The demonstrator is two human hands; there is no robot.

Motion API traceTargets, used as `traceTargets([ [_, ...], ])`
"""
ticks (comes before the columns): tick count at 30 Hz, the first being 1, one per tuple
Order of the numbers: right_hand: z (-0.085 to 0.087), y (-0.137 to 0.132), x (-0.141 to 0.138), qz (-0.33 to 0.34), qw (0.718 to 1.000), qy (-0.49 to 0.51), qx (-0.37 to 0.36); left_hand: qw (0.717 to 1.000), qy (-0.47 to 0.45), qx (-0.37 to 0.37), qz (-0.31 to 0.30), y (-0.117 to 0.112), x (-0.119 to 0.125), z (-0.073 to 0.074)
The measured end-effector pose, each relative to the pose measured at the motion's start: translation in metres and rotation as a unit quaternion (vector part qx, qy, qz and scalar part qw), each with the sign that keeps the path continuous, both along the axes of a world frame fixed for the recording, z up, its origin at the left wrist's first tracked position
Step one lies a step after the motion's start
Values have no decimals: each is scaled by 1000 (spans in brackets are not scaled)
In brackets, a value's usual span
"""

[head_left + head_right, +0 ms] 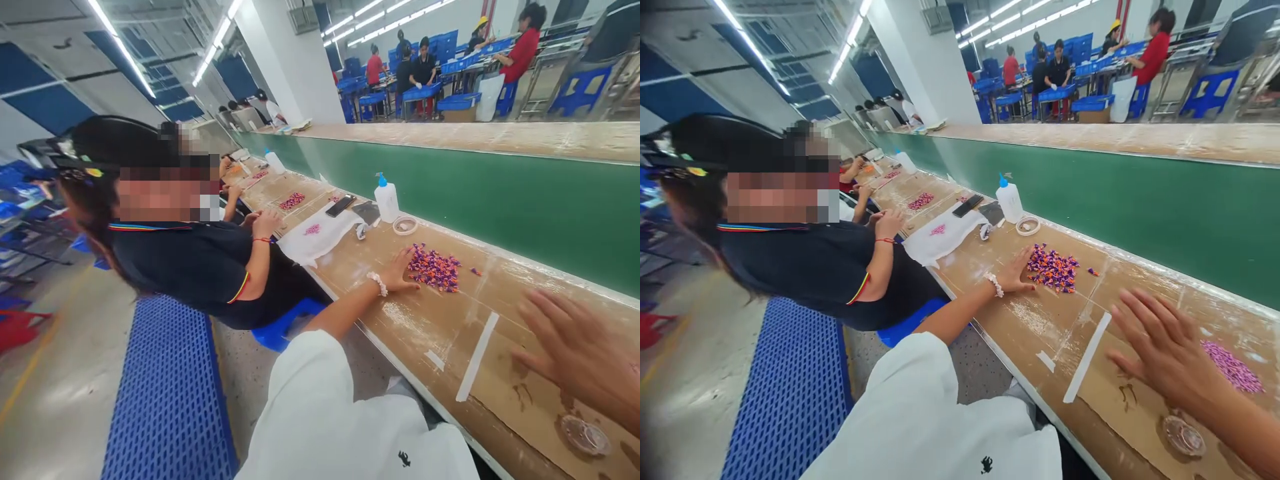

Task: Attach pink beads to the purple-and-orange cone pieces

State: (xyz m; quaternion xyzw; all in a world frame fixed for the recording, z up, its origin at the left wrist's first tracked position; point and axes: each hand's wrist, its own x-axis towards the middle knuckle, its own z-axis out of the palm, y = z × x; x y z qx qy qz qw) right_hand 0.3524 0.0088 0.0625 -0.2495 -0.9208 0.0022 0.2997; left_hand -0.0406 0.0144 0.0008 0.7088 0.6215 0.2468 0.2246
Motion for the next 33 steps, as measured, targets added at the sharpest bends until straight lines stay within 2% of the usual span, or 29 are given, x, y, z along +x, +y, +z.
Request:
traceTargets([
  [1, -6, 13, -16, 5, 999, -44, 15, 1000, -14, 1, -3, 4, 0, -1],
  [3, -23, 38, -44, -15, 995, -98, -7, 999, -38, 2, -8, 14, -1, -3],
  [6, -54, 64, -71, -68, 967, -187, -157, 998, -62, 3, -16, 35, -3, -7],
  [9, -76, 74, -89, -115, 955, -192, -197, 997, -73, 3, -24, 55, -2, -10],
  [13, -81, 81, -117, -148, 953, -163, -207, 996, -81, 13, -37, 74, 7, -11],
  [16, -77, 88, -143, -143, 956, -146, -210, 995, -86, 23, -53, 74, 16, -12],
  [20, -74, 88, -173, -97, 963, -136, -210, 991, -96, 32, -84, 56, 26, -15],
  [23, -75, 76, -178, -52, 966, -134, -213, 992, -93, 33, -82, 32, 33, -17],
  [30, -81, 19, -153, 22, 963, -139, -228, 997, -72, 21, -17, -46, 68, -23],
  [33, -76, 12, -141, 39, 963, -145, -224, 996, -84, 14, -2, -74, 70, -20],
])
